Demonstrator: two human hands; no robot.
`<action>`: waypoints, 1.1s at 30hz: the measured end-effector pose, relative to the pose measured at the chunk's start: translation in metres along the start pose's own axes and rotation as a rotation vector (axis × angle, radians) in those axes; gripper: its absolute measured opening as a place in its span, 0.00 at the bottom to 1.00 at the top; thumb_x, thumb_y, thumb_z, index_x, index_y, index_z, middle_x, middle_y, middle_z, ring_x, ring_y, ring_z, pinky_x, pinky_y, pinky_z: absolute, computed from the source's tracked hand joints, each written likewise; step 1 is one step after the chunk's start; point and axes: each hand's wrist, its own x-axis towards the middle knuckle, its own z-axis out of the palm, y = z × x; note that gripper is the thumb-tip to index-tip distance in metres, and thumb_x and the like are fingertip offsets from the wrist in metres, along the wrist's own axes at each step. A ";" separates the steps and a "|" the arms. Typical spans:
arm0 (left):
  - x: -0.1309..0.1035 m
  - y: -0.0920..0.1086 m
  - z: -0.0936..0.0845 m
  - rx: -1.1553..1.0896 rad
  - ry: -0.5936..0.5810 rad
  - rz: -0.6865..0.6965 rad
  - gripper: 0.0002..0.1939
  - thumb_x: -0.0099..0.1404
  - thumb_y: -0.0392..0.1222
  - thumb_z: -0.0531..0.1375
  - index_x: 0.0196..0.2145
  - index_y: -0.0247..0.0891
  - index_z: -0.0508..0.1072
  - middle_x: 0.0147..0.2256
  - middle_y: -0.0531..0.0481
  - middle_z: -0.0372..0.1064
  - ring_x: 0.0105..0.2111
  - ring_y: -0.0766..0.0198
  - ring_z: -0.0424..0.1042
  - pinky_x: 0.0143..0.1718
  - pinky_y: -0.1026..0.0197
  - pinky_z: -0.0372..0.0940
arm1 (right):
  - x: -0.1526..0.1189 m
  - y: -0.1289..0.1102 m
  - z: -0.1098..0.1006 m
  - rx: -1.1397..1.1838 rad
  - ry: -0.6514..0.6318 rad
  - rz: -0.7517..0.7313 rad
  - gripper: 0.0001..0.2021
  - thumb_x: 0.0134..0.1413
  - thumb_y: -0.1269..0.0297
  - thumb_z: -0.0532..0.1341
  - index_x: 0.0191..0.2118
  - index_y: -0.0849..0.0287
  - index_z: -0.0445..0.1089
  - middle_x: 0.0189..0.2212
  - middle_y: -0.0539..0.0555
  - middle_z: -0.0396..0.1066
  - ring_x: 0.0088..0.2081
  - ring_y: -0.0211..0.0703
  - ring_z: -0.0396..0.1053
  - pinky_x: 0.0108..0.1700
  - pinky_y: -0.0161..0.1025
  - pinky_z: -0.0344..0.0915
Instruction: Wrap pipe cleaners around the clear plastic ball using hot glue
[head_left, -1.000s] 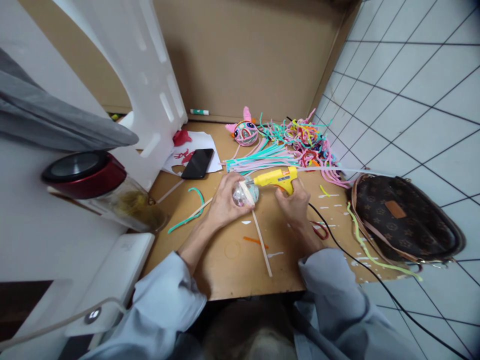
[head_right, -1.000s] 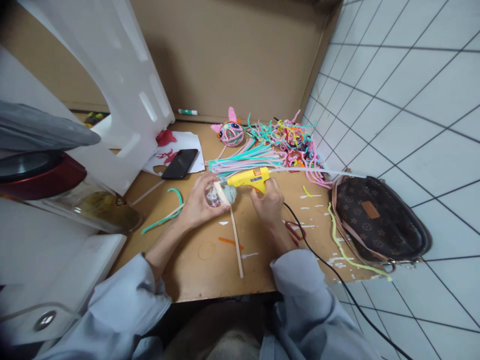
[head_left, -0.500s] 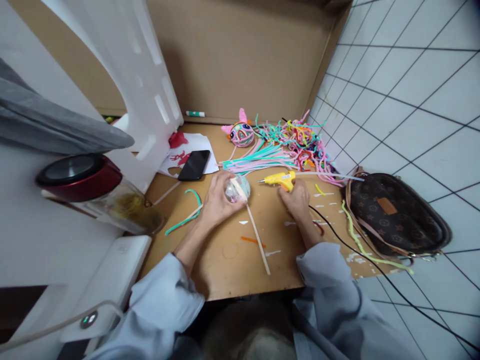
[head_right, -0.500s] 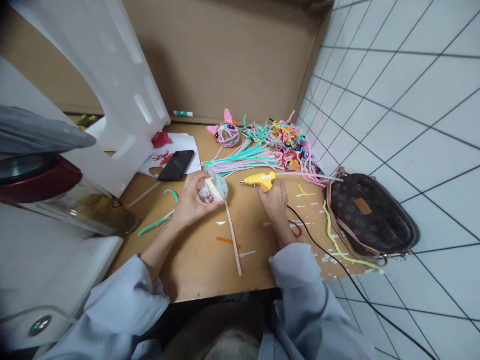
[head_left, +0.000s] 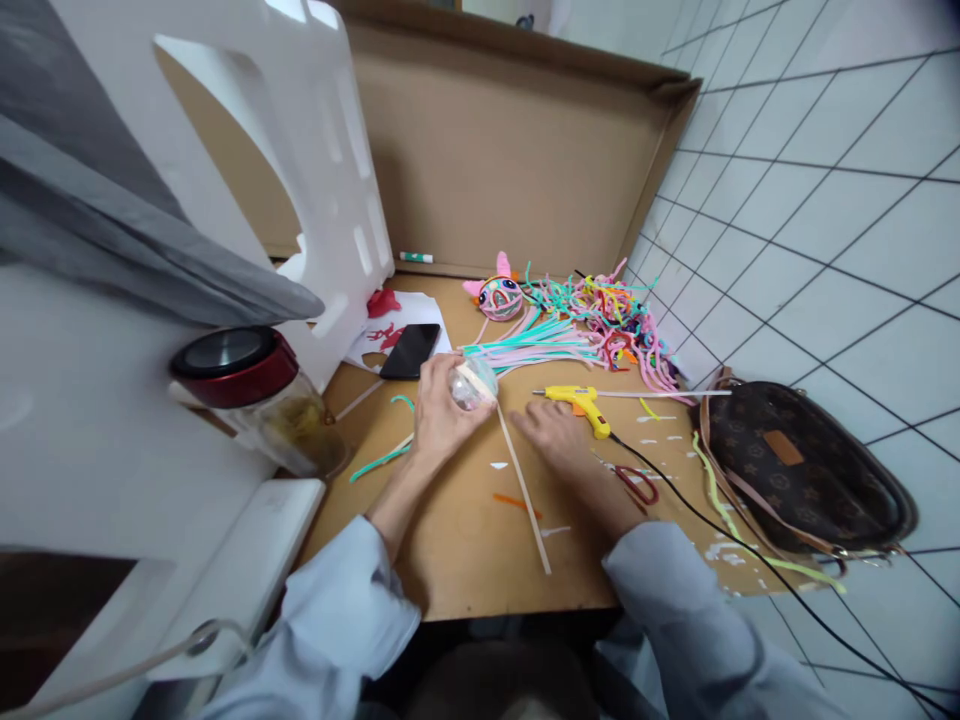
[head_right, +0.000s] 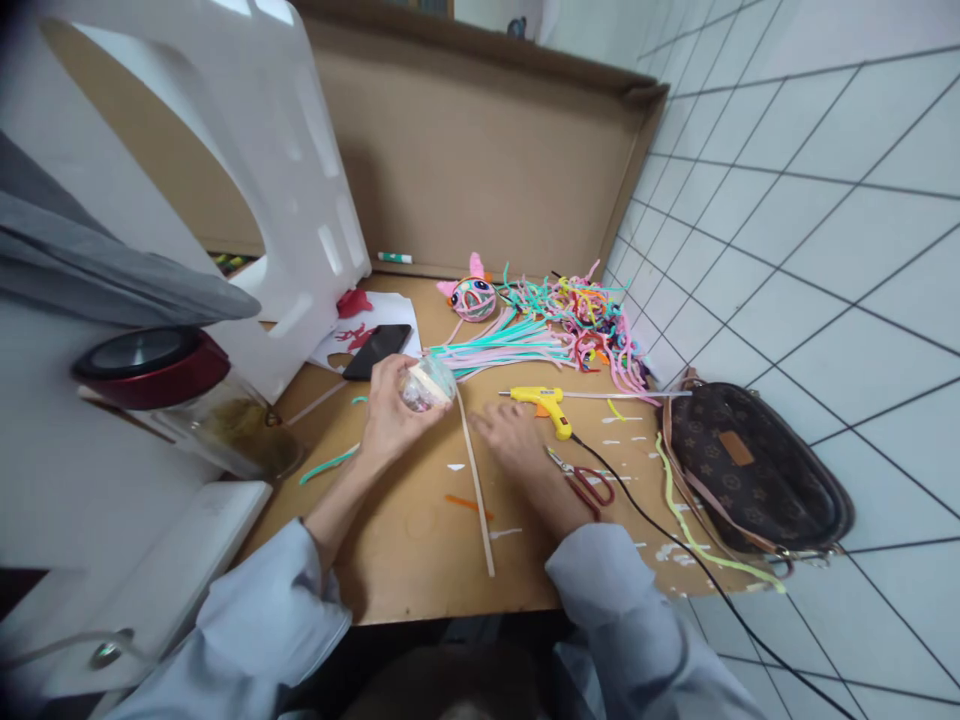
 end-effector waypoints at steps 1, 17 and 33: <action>0.000 0.000 0.000 0.003 0.005 0.003 0.32 0.48 0.39 0.70 0.50 0.43 0.64 0.52 0.42 0.65 0.56 0.48 0.68 0.58 0.45 0.66 | 0.005 -0.007 -0.001 -0.007 -0.047 -0.101 0.13 0.64 0.75 0.55 0.47 0.54 0.71 0.41 0.58 0.73 0.40 0.47 0.66 0.42 0.43 0.58; 0.001 0.002 0.000 -0.082 -0.047 -0.106 0.34 0.45 0.40 0.72 0.49 0.46 0.65 0.52 0.43 0.67 0.54 0.46 0.71 0.55 0.41 0.68 | -0.008 0.015 0.011 0.830 0.685 0.284 0.08 0.67 0.64 0.53 0.43 0.56 0.69 0.37 0.57 0.79 0.38 0.45 0.78 0.42 0.44 0.75; -0.008 0.010 0.005 -0.086 -0.238 -0.033 0.34 0.44 0.39 0.73 0.49 0.44 0.66 0.51 0.42 0.67 0.53 0.48 0.71 0.55 0.45 0.70 | -0.001 -0.043 -0.047 0.901 0.866 0.345 0.13 0.71 0.62 0.47 0.44 0.53 0.69 0.37 0.52 0.74 0.42 0.42 0.73 0.48 0.44 0.70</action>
